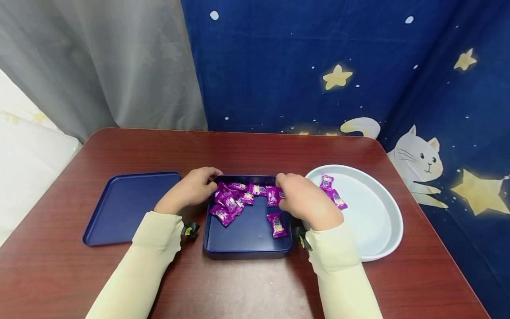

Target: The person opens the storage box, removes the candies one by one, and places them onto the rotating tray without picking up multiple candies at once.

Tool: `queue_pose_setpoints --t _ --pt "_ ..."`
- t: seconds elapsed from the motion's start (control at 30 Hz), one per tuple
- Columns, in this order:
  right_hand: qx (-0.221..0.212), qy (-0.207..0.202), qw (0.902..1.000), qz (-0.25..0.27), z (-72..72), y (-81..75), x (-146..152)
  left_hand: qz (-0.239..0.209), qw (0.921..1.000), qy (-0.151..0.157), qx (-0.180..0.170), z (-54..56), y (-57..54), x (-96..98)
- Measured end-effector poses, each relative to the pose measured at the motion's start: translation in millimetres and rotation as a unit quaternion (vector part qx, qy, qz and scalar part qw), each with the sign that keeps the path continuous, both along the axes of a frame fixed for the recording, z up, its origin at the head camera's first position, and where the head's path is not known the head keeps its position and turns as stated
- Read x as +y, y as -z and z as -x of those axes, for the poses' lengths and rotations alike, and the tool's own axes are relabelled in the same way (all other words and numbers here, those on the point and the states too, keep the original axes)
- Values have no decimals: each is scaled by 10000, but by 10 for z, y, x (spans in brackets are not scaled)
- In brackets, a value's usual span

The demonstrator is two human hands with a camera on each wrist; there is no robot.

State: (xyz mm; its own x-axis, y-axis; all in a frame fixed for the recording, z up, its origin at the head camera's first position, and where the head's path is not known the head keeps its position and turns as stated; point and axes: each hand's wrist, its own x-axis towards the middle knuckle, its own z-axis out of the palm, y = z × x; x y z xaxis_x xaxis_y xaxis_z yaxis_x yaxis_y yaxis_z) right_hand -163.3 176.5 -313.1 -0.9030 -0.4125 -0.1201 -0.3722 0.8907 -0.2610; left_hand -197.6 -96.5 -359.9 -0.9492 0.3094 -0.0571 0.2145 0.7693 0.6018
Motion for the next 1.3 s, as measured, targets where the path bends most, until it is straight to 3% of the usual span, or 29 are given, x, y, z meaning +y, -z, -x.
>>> queue_pose_setpoints --t 0.37,0.83,1.3 --pt "-74 203 9997 145 66 -15 304 -14 10000 3 -30 1 -8 -4" --pt "-535 906 9939 330 105 -24 665 -57 9999 1 -129 -5 -46 -1" --pt "-894 1471 9845 339 207 145 966 -17 10000 2 -87 -9 -50 -6"
